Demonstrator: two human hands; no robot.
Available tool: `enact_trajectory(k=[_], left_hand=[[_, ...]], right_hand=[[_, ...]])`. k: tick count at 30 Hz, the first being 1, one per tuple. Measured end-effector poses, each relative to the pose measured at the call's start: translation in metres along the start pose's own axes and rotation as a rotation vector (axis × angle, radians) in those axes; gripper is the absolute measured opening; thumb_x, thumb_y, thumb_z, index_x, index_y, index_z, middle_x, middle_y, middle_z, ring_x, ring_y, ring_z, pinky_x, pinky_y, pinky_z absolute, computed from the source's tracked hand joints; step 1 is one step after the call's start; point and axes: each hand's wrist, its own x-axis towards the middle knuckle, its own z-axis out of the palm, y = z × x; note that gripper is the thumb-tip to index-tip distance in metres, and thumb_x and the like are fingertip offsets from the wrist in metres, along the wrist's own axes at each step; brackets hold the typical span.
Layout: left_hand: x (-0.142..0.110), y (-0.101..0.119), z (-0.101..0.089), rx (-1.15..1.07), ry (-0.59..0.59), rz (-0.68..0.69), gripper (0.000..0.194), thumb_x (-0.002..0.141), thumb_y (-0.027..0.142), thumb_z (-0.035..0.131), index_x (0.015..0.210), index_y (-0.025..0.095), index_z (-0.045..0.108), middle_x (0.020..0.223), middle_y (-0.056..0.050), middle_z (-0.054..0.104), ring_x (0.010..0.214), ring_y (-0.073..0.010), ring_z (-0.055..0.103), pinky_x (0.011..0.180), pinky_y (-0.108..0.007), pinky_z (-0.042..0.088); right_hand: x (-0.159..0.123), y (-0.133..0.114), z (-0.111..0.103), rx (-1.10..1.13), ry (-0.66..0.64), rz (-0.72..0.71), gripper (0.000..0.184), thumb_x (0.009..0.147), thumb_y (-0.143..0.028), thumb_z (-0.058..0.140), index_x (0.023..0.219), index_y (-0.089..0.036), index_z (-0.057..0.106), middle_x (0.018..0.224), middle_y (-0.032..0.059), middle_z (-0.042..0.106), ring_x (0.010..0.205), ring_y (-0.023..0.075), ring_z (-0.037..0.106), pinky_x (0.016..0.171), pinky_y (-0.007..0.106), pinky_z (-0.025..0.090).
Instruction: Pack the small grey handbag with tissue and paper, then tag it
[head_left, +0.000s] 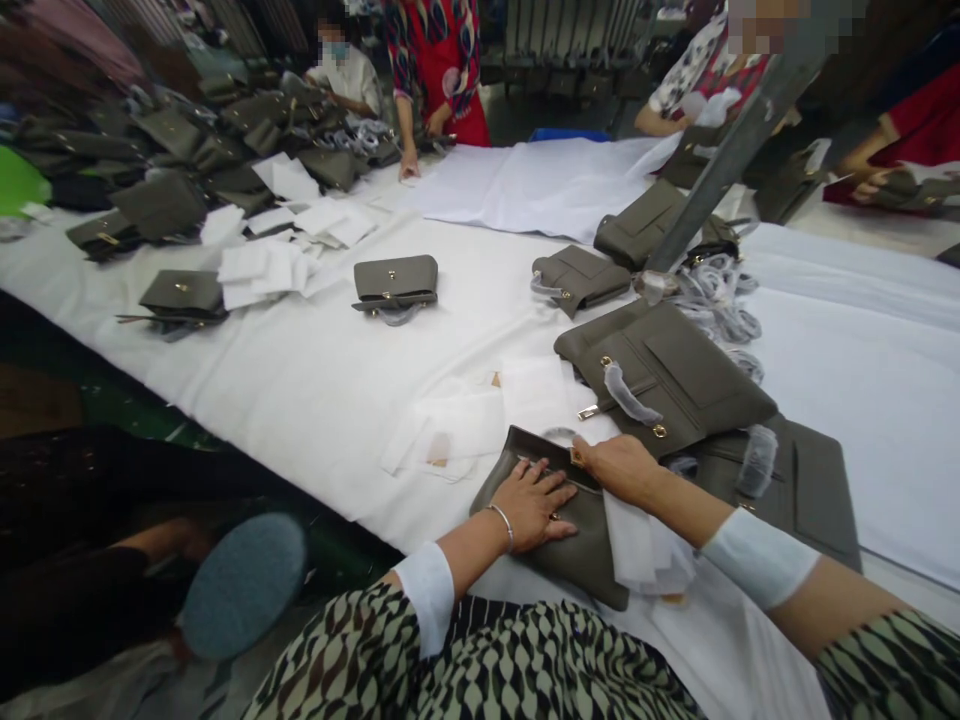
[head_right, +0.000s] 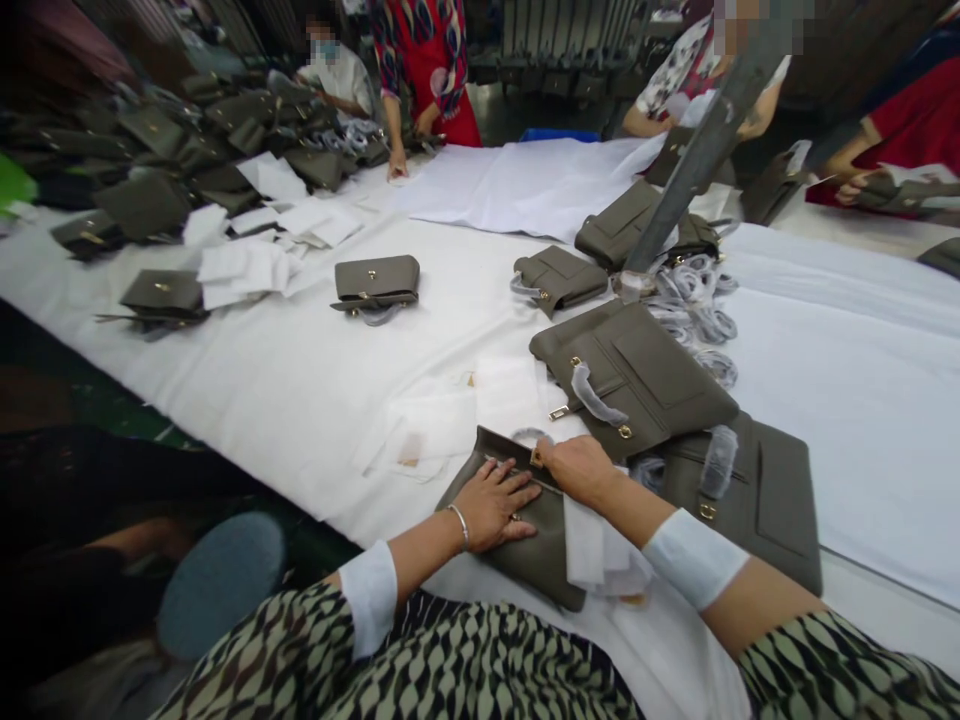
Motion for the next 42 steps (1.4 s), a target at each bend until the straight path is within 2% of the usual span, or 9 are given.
enact_trajectory(k=[4, 8, 12, 16, 20, 26, 30, 35, 42], left_hand=[[-0.012, 0.009, 0.007, 0.086, 0.158, 0.025, 0.063, 0.085, 0.066, 0.036, 0.125, 0.02, 0.053, 0.12, -0.009, 0.057, 0.119, -0.0303, 0.042, 0.102, -0.048, 0.027], [-0.018, 0.006, 0.007, 0.063, 0.163, 0.048, 0.062, 0.082, 0.068, 0.041, 0.114, 0.018, 0.061, 0.099, -0.009, 0.062, 0.097, -0.0265, 0.051, 0.086, -0.043, 0.038], [-0.018, -0.013, 0.008, -0.151, 0.096, 0.167, 0.055, 0.08, 0.057, 0.057, 0.118, 0.018, 0.06, 0.111, -0.011, 0.062, 0.105, -0.0264, 0.052, 0.09, -0.041, 0.041], [-0.012, -0.031, 0.012, -0.414, 0.117, 0.187, 0.029, 0.08, 0.035, 0.065, 0.102, 0.016, 0.068, 0.11, -0.011, 0.065, 0.114, -0.0254, 0.051, 0.1, -0.039, 0.039], [-0.006, -0.038, 0.009, -0.48, 0.106, 0.179, 0.021, 0.072, 0.025, 0.071, 0.09, 0.015, 0.069, 0.103, -0.009, 0.068, 0.107, -0.0232, 0.057, 0.1, -0.036, 0.041], [-0.008, -0.036, -0.008, -0.551, 0.136, 0.129, 0.012, 0.076, 0.027, 0.067, 0.085, 0.018, 0.069, 0.098, -0.006, 0.069, 0.103, -0.0192, 0.058, 0.095, -0.033, 0.045], [-0.009, -0.028, -0.01, -0.55, 0.152, 0.114, 0.022, 0.064, 0.024, 0.076, 0.084, 0.019, 0.068, 0.106, -0.006, 0.066, 0.108, -0.0215, 0.055, 0.101, -0.038, 0.04], [-0.012, -0.004, -0.008, -0.327, 0.181, 0.064, 0.019, 0.076, 0.034, 0.068, 0.075, 0.017, 0.061, 0.097, -0.007, 0.062, 0.095, -0.0216, 0.053, 0.087, -0.037, 0.044], [-0.013, 0.026, -0.017, 0.15, 0.042, 0.12, 0.023, 0.089, 0.03, 0.045, 0.08, 0.016, 0.061, 0.089, -0.008, 0.056, 0.091, -0.0249, 0.048, 0.081, -0.041, 0.042]], right_hand=[[-0.007, -0.005, 0.0, 0.034, -0.003, 0.036, 0.025, 0.094, -0.027, 0.039, 0.098, -0.017, 0.061, 0.076, 0.0108, 0.071, 0.071, 0.0256, 0.068, 0.059, 0.029, 0.04], [-0.023, -0.011, 0.0, 0.094, 0.041, 0.163, 0.028, 0.094, -0.037, 0.043, 0.099, -0.018, 0.062, 0.076, 0.0104, 0.07, 0.07, 0.0241, 0.066, 0.058, 0.027, 0.037], [-0.053, -0.022, -0.003, 0.802, 0.181, 0.274, 0.031, 0.086, -0.047, 0.054, 0.089, -0.017, 0.064, 0.063, 0.0014, 0.059, 0.06, 0.0154, 0.055, 0.052, 0.024, 0.033], [-0.082, -0.035, -0.024, 1.485, 0.136, 0.031, 0.035, 0.074, -0.046, 0.068, 0.092, -0.016, 0.064, 0.065, -0.0022, 0.053, 0.056, 0.01, 0.045, 0.051, 0.021, 0.032], [-0.077, -0.044, -0.037, 1.357, 0.17, -0.131, 0.021, 0.078, -0.03, 0.063, 0.096, -0.018, 0.065, 0.09, 0.0031, 0.064, 0.07, 0.0127, 0.053, 0.064, 0.023, 0.04], [-0.053, -0.051, 0.007, 0.823, 0.059, 0.196, 0.024, 0.072, -0.008, 0.05, 0.09, -0.017, 0.063, 0.089, 0.0057, 0.066, 0.085, 0.0206, 0.058, 0.079, 0.032, 0.042], [-0.091, -0.025, 0.027, 1.298, 0.057, 0.177, 0.023, 0.078, -0.031, 0.057, 0.097, -0.018, 0.06, 0.077, 0.0014, 0.059, 0.071, 0.0164, 0.055, 0.067, 0.028, 0.043], [-0.141, -0.014, 0.056, 1.75, 0.05, 0.492, 0.045, 0.068, -0.053, 0.069, 0.093, -0.019, 0.053, 0.062, -0.0052, 0.047, 0.053, 0.011, 0.045, 0.053, 0.025, 0.035], [-0.104, -0.072, 0.107, 1.578, 0.054, 0.396, 0.025, 0.063, -0.029, 0.066, 0.076, -0.018, 0.049, 0.052, -0.0081, 0.04, 0.047, 0.0081, 0.033, 0.046, 0.021, 0.021]])
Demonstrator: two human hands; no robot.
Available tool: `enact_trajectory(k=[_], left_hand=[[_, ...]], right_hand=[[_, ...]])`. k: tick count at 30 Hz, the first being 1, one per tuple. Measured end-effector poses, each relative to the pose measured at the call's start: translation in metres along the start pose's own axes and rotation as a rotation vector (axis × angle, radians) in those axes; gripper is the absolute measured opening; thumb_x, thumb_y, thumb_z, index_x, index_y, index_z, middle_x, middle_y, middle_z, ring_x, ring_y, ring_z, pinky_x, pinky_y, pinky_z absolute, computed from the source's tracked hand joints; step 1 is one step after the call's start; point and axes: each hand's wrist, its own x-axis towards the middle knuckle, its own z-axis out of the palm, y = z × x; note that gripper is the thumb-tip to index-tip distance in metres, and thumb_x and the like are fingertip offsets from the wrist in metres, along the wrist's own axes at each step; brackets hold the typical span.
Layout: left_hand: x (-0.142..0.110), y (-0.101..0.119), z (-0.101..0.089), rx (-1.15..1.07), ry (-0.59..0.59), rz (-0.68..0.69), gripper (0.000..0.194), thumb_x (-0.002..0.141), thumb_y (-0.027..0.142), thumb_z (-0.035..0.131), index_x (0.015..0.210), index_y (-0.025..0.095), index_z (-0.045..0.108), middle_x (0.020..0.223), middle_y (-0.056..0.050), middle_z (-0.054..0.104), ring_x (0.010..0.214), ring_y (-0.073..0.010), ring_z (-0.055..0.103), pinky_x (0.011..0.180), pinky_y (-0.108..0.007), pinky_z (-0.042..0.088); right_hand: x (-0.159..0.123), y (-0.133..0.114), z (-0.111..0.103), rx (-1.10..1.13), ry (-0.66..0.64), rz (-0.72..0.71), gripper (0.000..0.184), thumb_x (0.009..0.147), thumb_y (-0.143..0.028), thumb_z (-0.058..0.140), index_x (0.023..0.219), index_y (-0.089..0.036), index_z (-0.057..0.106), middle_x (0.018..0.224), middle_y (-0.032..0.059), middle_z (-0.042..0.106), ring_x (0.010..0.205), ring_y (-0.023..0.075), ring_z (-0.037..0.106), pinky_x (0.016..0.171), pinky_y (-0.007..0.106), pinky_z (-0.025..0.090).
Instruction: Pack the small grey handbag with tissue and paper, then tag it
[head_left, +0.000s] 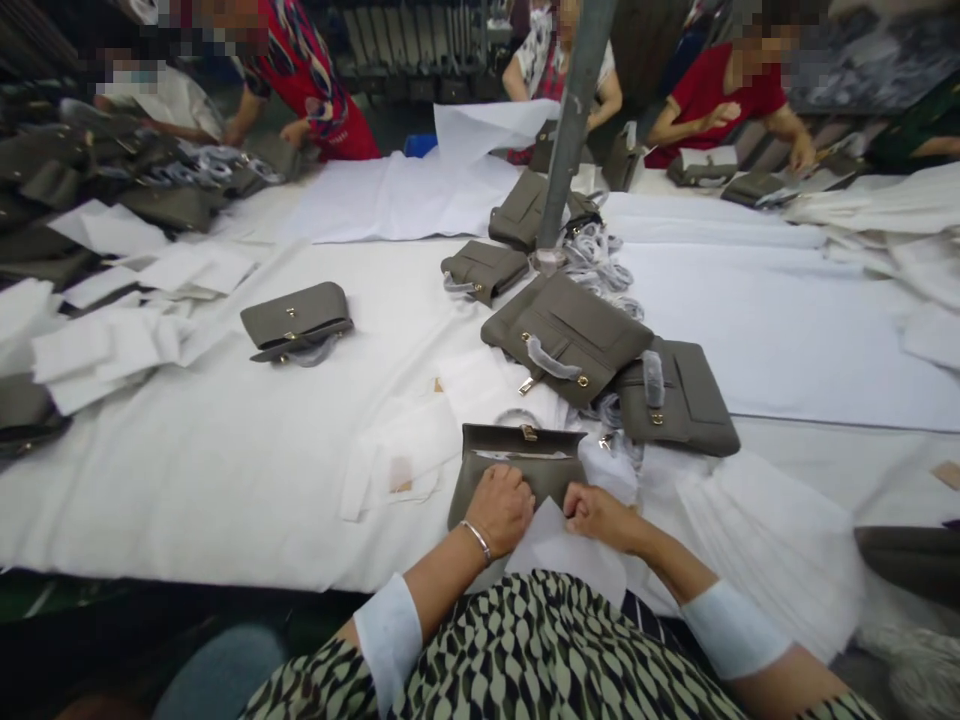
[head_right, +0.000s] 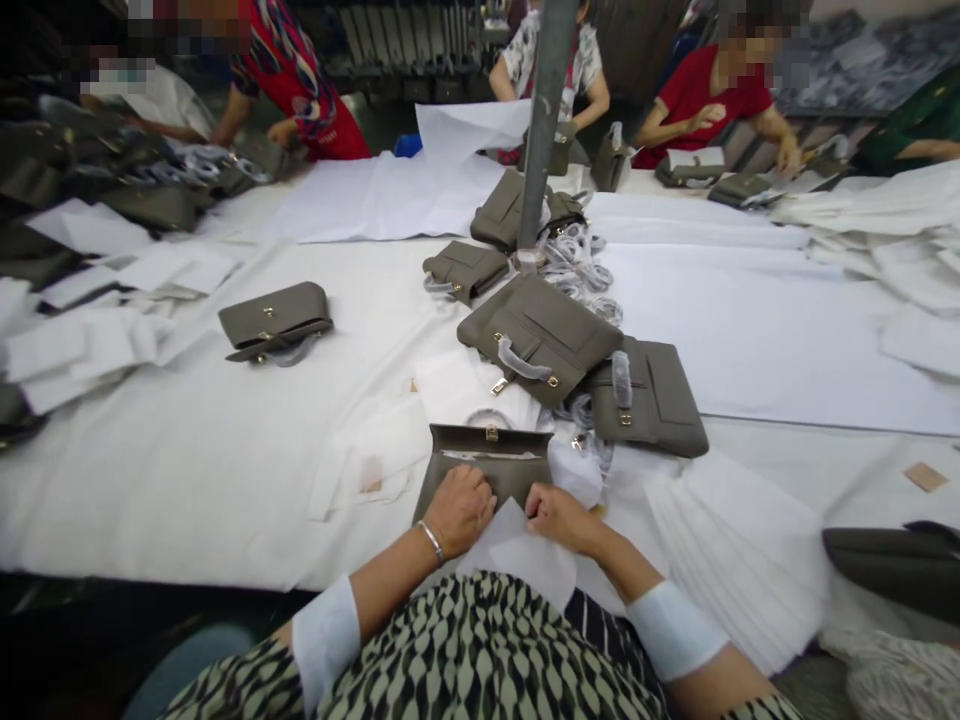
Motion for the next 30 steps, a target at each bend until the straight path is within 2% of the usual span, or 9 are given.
enact_trajectory(k=[5, 9, 14, 16, 18, 20, 23, 27, 30], left_hand=[[0.01, 0.01, 0.003, -0.013, -0.008, -0.211, 0.025, 0.085, 0.025, 0.048, 0.068, 0.015, 0.062, 0.084, -0.009, 0.057, 0.089, -0.026, 0.049, 0.077, -0.041, 0.041], [0.007, -0.001, 0.0, -0.25, -0.005, -0.226, 0.036, 0.087, 0.04, 0.049, 0.063, 0.016, 0.06, 0.082, -0.008, 0.057, 0.088, -0.0238, 0.048, 0.078, -0.039, 0.04], [-0.001, -0.027, -0.016, -0.803, -0.066, -0.166, 0.048, 0.094, 0.047, 0.03, 0.075, 0.018, 0.064, 0.083, -0.004, 0.063, 0.085, -0.0185, 0.052, 0.091, -0.039, 0.035], [-0.001, -0.033, -0.023, -0.869, -0.079, -0.169, 0.057, 0.094, 0.051, 0.022, 0.075, 0.018, 0.064, 0.084, -0.004, 0.064, 0.083, -0.0174, 0.054, 0.09, -0.036, 0.038], [-0.001, -0.036, -0.028, -0.933, -0.086, -0.205, 0.064, 0.094, 0.055, 0.017, 0.074, 0.015, 0.063, 0.077, -0.005, 0.063, 0.075, -0.0166, 0.054, 0.078, -0.033, 0.043], [-0.002, -0.038, -0.031, -0.984, -0.094, -0.245, 0.063, 0.09, 0.061, 0.026, 0.075, 0.012, 0.063, 0.072, -0.005, 0.062, 0.067, -0.0156, 0.054, 0.064, -0.029, 0.044], [-0.011, -0.039, -0.032, -1.027, -0.09, -0.284, 0.053, 0.08, 0.061, 0.052, 0.081, 0.01, 0.064, 0.075, -0.005, 0.063, 0.066, -0.0151, 0.055, 0.059, -0.025, 0.044], [-0.039, -0.037, -0.027, -1.088, 0.018, -0.427, 0.04, 0.085, 0.049, 0.052, 0.094, 0.012, 0.064, 0.081, -0.005, 0.066, 0.072, -0.0165, 0.057, 0.066, -0.027, 0.046], [-0.061, -0.032, -0.024, -1.044, 0.109, -0.519, 0.033, 0.085, 0.044, 0.053, 0.092, 0.014, 0.064, 0.084, -0.004, 0.067, 0.077, -0.0175, 0.057, 0.071, -0.028, 0.046]], right_hand=[[0.007, 0.007, 0.007, 0.01, 0.059, -0.027, 0.019, 0.06, -0.018, 0.063, 0.073, -0.018, 0.048, 0.054, -0.0071, 0.043, 0.05, 0.0086, 0.035, 0.046, 0.02, 0.022], [-0.007, 0.002, -0.005, 0.092, -0.008, -0.046, 0.022, 0.068, -0.03, 0.064, 0.079, -0.018, 0.051, 0.054, -0.008, 0.041, 0.048, 0.0079, 0.033, 0.046, 0.021, 0.022], [-0.013, -0.032, -0.027, 0.387, -0.041, -0.114, 0.039, 0.068, -0.046, 0.072, 0.087, -0.017, 0.053, 0.063, -0.0054, 0.049, 0.053, 0.0082, 0.04, 0.051, 0.021, 0.028], [-0.001, -0.051, -0.026, 0.344, -0.056, -0.172, 0.038, 0.068, -0.045, 0.073, 0.085, -0.016, 0.054, 0.062, -0.0053, 0.048, 0.054, 0.008, 0.04, 0.052, 0.022, 0.028], [0.016, -0.068, -0.017, 0.213, -0.057, -0.235, 0.034, 0.069, -0.042, 0.07, 0.084, -0.016, 0.056, 0.059, -0.0059, 0.045, 0.054, 0.0079, 0.038, 0.051, 0.022, 0.028], [0.033, -0.08, -0.005, 0.083, -0.025, -0.281, 0.027, 0.069, -0.037, 0.068, 0.081, -0.016, 0.058, 0.058, -0.0059, 0.044, 0.054, 0.0083, 0.037, 0.052, 0.022, 0.028], [0.044, -0.087, 0.008, 0.008, -0.011, -0.284, 0.025, 0.067, -0.031, 0.067, 0.084, -0.016, 0.059, 0.056, -0.0065, 0.045, 0.053, 0.0083, 0.037, 0.05, 0.021, 0.027], [0.022, -0.08, 0.001, 0.044, -0.222, -0.164, 0.041, 0.059, -0.032, 0.076, 0.092, -0.016, 0.058, 0.055, -0.0085, 0.046, 0.049, 0.0075, 0.036, 0.046, 0.02, 0.025], [-0.006, -0.073, -0.011, 0.055, -0.423, -0.07, 0.031, 0.059, -0.034, 0.077, 0.074, -0.015, 0.057, 0.058, -0.0062, 0.049, 0.052, 0.0077, 0.04, 0.048, 0.019, 0.029]])
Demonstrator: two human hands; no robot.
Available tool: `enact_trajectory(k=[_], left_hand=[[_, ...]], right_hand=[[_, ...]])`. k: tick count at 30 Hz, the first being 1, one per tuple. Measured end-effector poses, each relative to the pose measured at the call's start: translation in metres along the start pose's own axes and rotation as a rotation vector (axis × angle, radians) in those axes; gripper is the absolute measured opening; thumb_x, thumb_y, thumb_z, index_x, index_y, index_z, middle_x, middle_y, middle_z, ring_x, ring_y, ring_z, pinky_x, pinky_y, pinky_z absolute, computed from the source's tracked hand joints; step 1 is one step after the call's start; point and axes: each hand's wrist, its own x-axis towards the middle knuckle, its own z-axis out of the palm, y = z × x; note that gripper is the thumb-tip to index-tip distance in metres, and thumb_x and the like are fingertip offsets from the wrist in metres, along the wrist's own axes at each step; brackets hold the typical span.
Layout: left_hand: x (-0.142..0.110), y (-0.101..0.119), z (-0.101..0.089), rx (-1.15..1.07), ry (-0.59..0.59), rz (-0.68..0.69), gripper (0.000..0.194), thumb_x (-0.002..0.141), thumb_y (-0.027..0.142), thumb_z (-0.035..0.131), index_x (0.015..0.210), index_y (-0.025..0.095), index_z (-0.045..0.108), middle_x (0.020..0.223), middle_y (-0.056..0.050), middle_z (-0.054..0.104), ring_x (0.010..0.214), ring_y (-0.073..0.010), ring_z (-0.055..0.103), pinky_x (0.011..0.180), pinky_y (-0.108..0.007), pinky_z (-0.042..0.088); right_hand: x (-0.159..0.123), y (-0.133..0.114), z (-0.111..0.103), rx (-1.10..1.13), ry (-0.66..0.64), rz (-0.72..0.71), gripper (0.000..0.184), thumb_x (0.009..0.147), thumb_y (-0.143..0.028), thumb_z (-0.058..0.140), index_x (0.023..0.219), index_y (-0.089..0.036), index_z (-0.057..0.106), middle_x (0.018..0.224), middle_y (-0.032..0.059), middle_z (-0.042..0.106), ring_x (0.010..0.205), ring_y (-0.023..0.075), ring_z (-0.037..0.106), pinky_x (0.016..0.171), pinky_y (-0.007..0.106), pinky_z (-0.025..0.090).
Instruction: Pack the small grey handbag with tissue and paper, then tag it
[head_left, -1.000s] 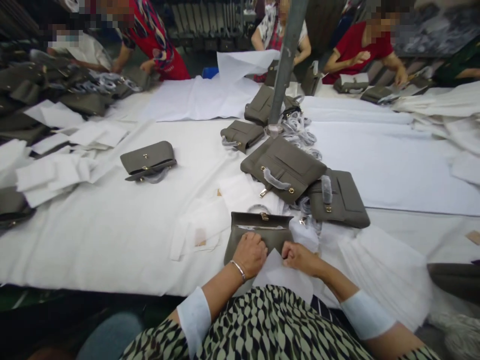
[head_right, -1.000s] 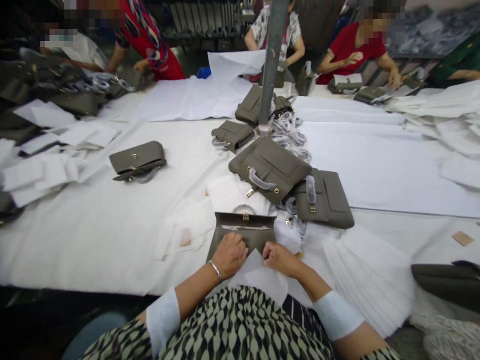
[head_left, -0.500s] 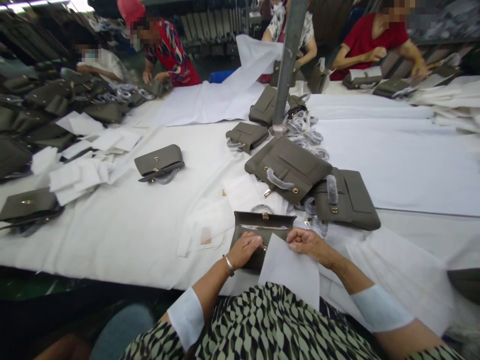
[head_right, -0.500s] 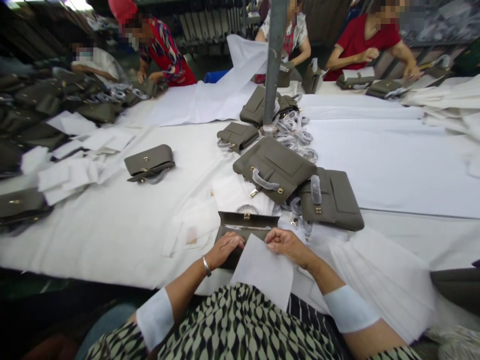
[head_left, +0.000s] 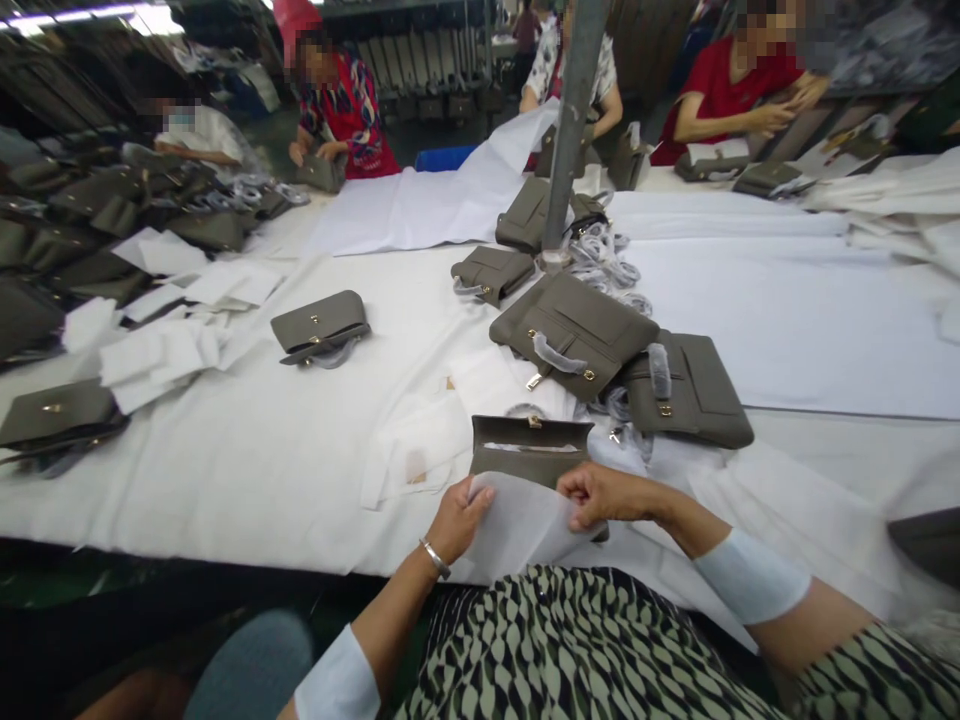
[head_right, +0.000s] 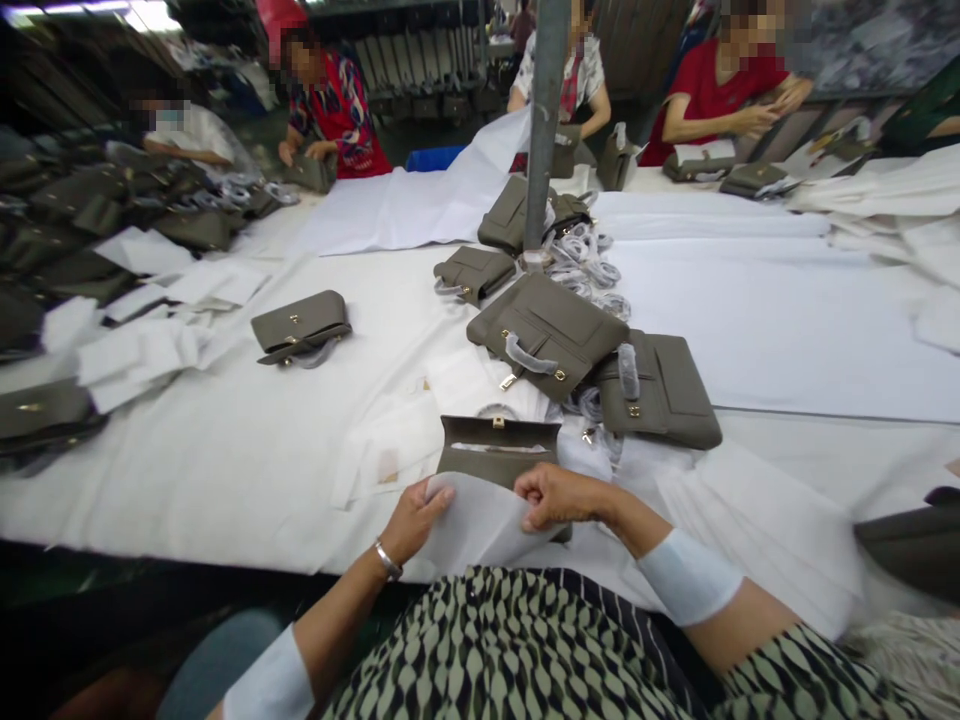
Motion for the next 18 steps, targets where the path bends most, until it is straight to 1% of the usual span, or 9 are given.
enact_trajectory(k=[1, 3, 5, 6, 8, 10, 12, 15, 18], left_hand=[[-0.005, -0.001, 0.0, 0.008, 0.032, -0.002, 0.033, 0.085, 0.044, 0.052, 0.092, 0.014, 0.064, 0.084, -0.004, 0.067, 0.077, -0.0176, 0.057, 0.071, -0.028, 0.046], [-0.011, 0.001, 0.0, 0.009, 0.089, 0.005, 0.032, 0.086, 0.044, 0.051, 0.092, 0.014, 0.063, 0.084, -0.004, 0.067, 0.078, -0.0174, 0.057, 0.072, -0.028, 0.046], [-0.009, 0.003, 0.0, 0.04, 0.131, 0.028, 0.032, 0.087, 0.045, 0.05, 0.092, 0.015, 0.062, 0.082, -0.003, 0.066, 0.077, -0.0168, 0.057, 0.072, -0.027, 0.046], [-0.006, 0.003, 0.0, 0.103, 0.152, 0.049, 0.032, 0.088, 0.045, 0.048, 0.09, 0.015, 0.061, 0.08, -0.002, 0.065, 0.075, -0.016, 0.056, 0.07, -0.026, 0.046], [0.003, 0.0, 0.001, 0.308, 0.195, 0.098, 0.032, 0.09, 0.045, 0.044, 0.082, 0.017, 0.057, 0.072, 0.0, 0.06, 0.068, -0.0142, 0.054, 0.066, -0.024, 0.043], [0.015, -0.007, 0.001, 0.513, 0.228, 0.133, 0.031, 0.09, 0.044, 0.044, 0.074, 0.018, 0.052, 0.063, 0.002, 0.054, 0.061, -0.0133, 0.05, 0.061, -0.023, 0.039], [0.025, -0.016, 0.001, 0.626, 0.244, 0.147, 0.03, 0.089, 0.042, 0.047, 0.069, 0.019, 0.049, 0.056, 0.003, 0.048, 0.055, -0.0137, 0.048, 0.057, -0.024, 0.033], [0.036, -0.026, -0.003, 0.716, 0.241, 0.176, 0.027, 0.088, 0.04, 0.049, 0.07, 0.021, 0.051, 0.054, 0.002, 0.049, 0.053, -0.0151, 0.049, 0.055, -0.025, 0.029], [0.042, -0.03, -0.01, 0.795, 0.241, 0.219, 0.028, 0.089, 0.043, 0.049, 0.073, 0.021, 0.053, 0.055, 0.0, 0.052, 0.055, -0.0162, 0.052, 0.056, -0.025, 0.029]], right_hand=[[-0.009, 0.001, 0.0, 0.003, -0.016, 0.004, 0.03, 0.06, -0.036, 0.076, 0.069, -0.015, 0.056, 0.059, -0.0053, 0.05, 0.054, 0.0081, 0.042, 0.049, 0.019, 0.03], [-0.02, 0.002, -0.001, 0.04, 0.039, -0.014, 0.031, 0.064, -0.039, 0.074, 0.068, -0.015, 0.055, 0.062, -0.0035, 0.053, 0.057, 0.0093, 0.045, 0.052, 0.02, 0.033], [-0.023, 0.005, -0.006, 0.096, 0.18, -0.034, 0.034, 0.064, -0.042, 0.072, 0.074, -0.015, 0.055, 0.066, -0.0025, 0.055, 0.06, 0.0104, 0.048, 0.054, 0.021, 0.034], [-0.022, 0.007, -0.009, 0.098, 0.26, -0.03, 0.035, 0.064, -0.043, 0.071, 0.077, -0.016, 0.054, 0.066, -0.0026, 0.055, 0.059, 0.0106, 0.048, 0.054, 0.021, 0.034], [-0.015, 0.013, -0.017, -0.043, 0.44, 0.012, 0.035, 0.064, -0.044, 0.068, 0.08, -0.017, 0.054, 0.062, -0.0037, 0.054, 0.056, 0.011, 0.046, 0.052, 0.022, 0.034], [-0.007, 0.02, -0.025, -0.281, 0.601, 0.054, 0.029, 0.063, -0.04, 0.067, 0.077, -0.017, 0.056, 0.06, -0.0038, 0.052, 0.056, 0.0122, 0.046, 0.053, 0.023, 0.034], [0.001, 0.026, -0.028, -0.455, 0.708, 0.07, 0.023, 0.061, -0.035, 0.067, 0.073, -0.017, 0.058, 0.062, -0.0021, 0.054, 0.061, 0.0144, 0.048, 0.056, 0.025, 0.034], [0.004, 0.029, -0.026, -0.528, 0.776, 0.048, 0.021, 0.064, -0.034, 0.067, 0.076, -0.018, 0.06, 0.071, 0.0006, 0.059, 0.07, 0.0175, 0.051, 0.063, 0.028, 0.035], [0.001, 0.026, -0.022, -0.56, 0.81, 0.014, 0.022, 0.068, -0.037, 0.065, 0.08, -0.019, 0.06, 0.078, 0.0014, 0.062, 0.075, 0.0183, 0.053, 0.068, 0.028, 0.036]])
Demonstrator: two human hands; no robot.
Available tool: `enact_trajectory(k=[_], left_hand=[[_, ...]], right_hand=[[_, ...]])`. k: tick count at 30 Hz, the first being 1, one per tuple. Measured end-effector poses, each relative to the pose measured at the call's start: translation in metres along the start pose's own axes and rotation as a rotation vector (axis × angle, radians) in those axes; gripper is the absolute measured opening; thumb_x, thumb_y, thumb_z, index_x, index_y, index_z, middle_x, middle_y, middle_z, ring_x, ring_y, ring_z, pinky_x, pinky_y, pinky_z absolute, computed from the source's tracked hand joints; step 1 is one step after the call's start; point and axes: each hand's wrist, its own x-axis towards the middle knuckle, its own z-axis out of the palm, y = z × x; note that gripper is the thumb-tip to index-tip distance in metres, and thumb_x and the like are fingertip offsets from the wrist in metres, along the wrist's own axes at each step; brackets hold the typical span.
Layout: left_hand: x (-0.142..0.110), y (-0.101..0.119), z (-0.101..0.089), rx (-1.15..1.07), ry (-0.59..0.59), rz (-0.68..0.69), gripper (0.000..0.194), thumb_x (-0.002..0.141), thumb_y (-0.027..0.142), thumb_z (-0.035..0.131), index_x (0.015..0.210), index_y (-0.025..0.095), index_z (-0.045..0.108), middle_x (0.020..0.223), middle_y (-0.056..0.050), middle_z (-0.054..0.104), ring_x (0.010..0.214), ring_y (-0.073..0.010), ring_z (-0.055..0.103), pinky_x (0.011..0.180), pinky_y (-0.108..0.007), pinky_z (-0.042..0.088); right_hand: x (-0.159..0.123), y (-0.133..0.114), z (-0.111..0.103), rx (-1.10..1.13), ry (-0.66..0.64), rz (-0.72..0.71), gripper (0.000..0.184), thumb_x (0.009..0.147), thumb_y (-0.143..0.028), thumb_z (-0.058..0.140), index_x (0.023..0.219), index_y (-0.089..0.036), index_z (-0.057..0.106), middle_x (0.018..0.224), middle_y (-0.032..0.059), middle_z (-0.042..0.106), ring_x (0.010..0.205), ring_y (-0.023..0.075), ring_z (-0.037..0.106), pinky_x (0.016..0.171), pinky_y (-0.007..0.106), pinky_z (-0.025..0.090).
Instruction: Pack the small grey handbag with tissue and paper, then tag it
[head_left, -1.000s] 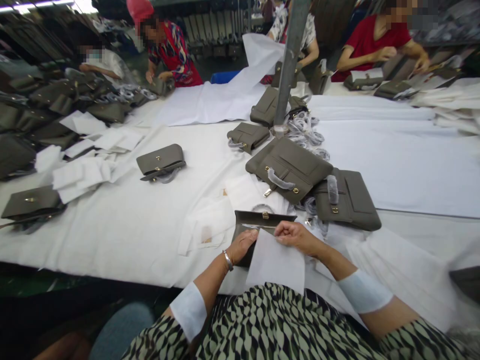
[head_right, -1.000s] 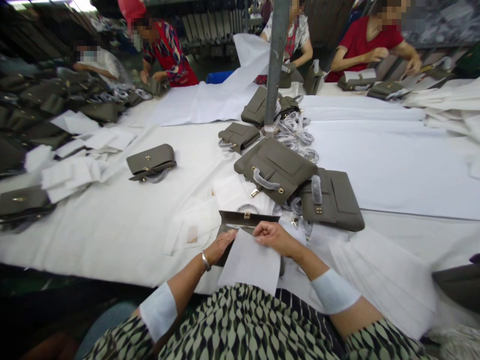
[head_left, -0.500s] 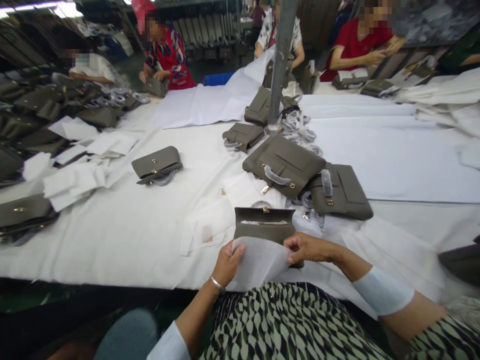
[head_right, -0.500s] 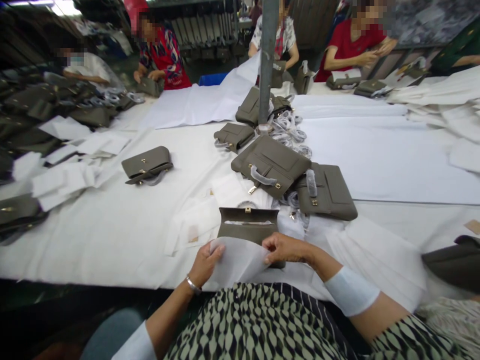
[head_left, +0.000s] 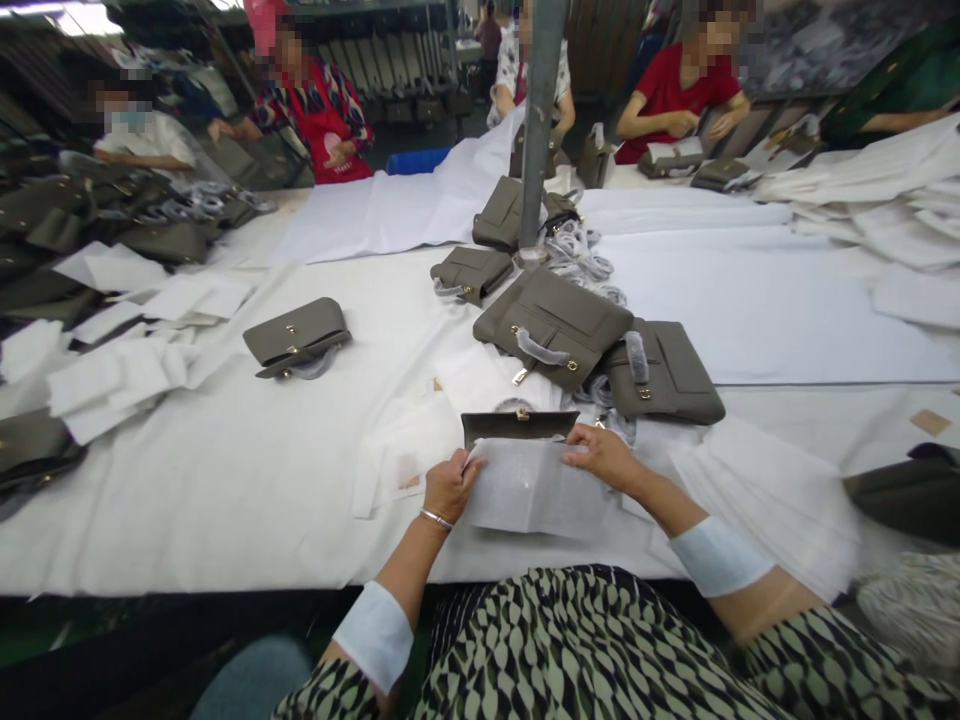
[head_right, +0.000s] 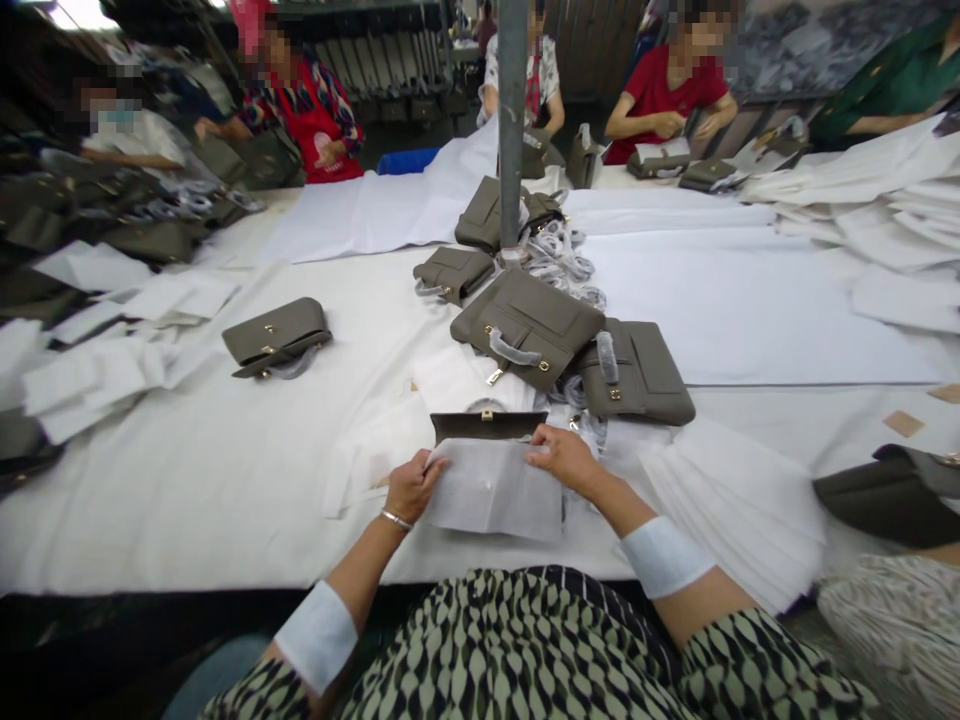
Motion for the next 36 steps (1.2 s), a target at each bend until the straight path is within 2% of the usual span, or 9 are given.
enact_trajectory(k=[7, 10, 12, 13, 15, 19, 25, 32, 36], left_hand=[[-0.006, -0.011, 0.005, 0.119, 0.059, 0.066, 0.035, 0.089, 0.049, 0.047, 0.08, 0.017, 0.058, 0.061, -0.004, 0.058, 0.06, -0.0204, 0.057, 0.059, -0.028, 0.038], [-0.024, -0.004, 0.003, 0.159, 0.309, 0.117, 0.037, 0.086, 0.045, 0.056, 0.1, 0.01, 0.057, 0.089, -0.014, 0.064, 0.088, -0.0273, 0.06, 0.079, -0.039, 0.045], [-0.037, 0.009, -0.004, 0.177, 0.499, 0.226, 0.04, 0.083, 0.033, 0.062, 0.114, 0.009, 0.053, 0.11, -0.018, 0.059, 0.109, -0.0308, 0.053, 0.094, -0.047, 0.041], [-0.043, 0.018, -0.007, 0.173, 0.536, 0.301, 0.04, 0.082, 0.026, 0.063, 0.116, 0.01, 0.052, 0.114, -0.018, 0.058, 0.114, -0.031, 0.05, 0.098, -0.049, 0.038], [-0.05, 0.037, -0.01, 0.137, 0.472, 0.47, 0.038, 0.081, 0.019, 0.062, 0.117, 0.014, 0.053, 0.116, -0.015, 0.058, 0.118, -0.0294, 0.048, 0.1, -0.049, 0.038], [-0.049, 0.062, 0.006, 0.082, 0.232, 0.725, 0.036, 0.084, 0.028, 0.058, 0.118, 0.018, 0.055, 0.119, -0.01, 0.061, 0.117, -0.027, 0.049, 0.098, -0.043, 0.041], [-0.039, 0.053, 0.032, 0.111, 0.117, 0.646, 0.032, 0.087, 0.022, 0.051, 0.118, 0.02, 0.057, 0.126, -0.006, 0.059, 0.12, -0.0251, 0.048, 0.099, -0.042, 0.04], [-0.032, 0.046, 0.026, 0.105, 0.023, 0.696, 0.029, 0.089, 0.022, 0.047, 0.117, 0.021, 0.057, 0.13, -0.002, 0.058, 0.123, -0.0228, 0.047, 0.1, -0.041, 0.038], [-0.028, 0.043, 0.025, 0.138, -0.003, 0.744, 0.035, 0.091, 0.022, 0.046, 0.125, 0.021, 0.052, 0.131, -0.002, 0.057, 0.122, -0.0216, 0.047, 0.101, -0.04, 0.037]], right_hand=[[-0.005, 0.001, 0.01, 0.026, 0.008, -0.066, 0.02, 0.07, -0.036, 0.063, 0.081, -0.02, 0.058, 0.079, 0.0008, 0.063, 0.076, 0.0184, 0.056, 0.07, 0.029, 0.038], [-0.005, 0.008, 0.017, 0.048, 0.001, -0.076, 0.02, 0.071, -0.036, 0.063, 0.082, -0.02, 0.058, 0.08, 0.0009, 0.063, 0.078, 0.0187, 0.057, 0.072, 0.028, 0.039], [-0.004, 0.011, 0.018, 0.061, -0.006, -0.085, 0.021, 0.071, -0.037, 0.063, 0.082, -0.02, 0.058, 0.08, 0.0006, 0.063, 0.078, 0.0184, 0.056, 0.071, 0.028, 0.039], [-0.003, 0.013, 0.017, 0.065, -0.012, -0.091, 0.021, 0.07, -0.037, 0.064, 0.081, -0.02, 0.058, 0.078, 0.0004, 0.062, 0.076, 0.0182, 0.056, 0.07, 0.028, 0.039], [0.002, 0.014, 0.014, 0.069, -0.028, -0.106, 0.02, 0.068, -0.036, 0.065, 0.079, -0.02, 0.059, 0.075, -0.0003, 0.061, 0.073, 0.0177, 0.055, 0.068, 0.027, 0.039], [0.013, 0.014, 0.006, 0.066, -0.065, -0.132, 0.021, 0.066, -0.036, 0.067, 0.076, -0.02, 0.059, 0.07, -0.0008, 0.059, 0.069, 0.0169, 0.053, 0.066, 0.027, 0.038], [0.016, 0.018, 0.003, 0.066, -0.1, -0.132, 0.023, 0.068, -0.04, 0.065, 0.076, -0.019, 0.059, 0.067, -0.0016, 0.056, 0.066, 0.0159, 0.05, 0.063, 0.026, 0.036], [0.014, 0.027, 0.008, 0.115, -0.133, -0.136, 0.025, 0.072, -0.043, 0.063, 0.077, -0.019, 0.057, 0.064, -0.0028, 0.051, 0.062, 0.0145, 0.046, 0.06, 0.026, 0.035], [0.016, 0.03, 0.008, 0.164, -0.162, -0.146, 0.025, 0.073, -0.042, 0.063, 0.076, -0.019, 0.056, 0.063, -0.0033, 0.049, 0.061, 0.0136, 0.044, 0.058, 0.025, 0.034]])
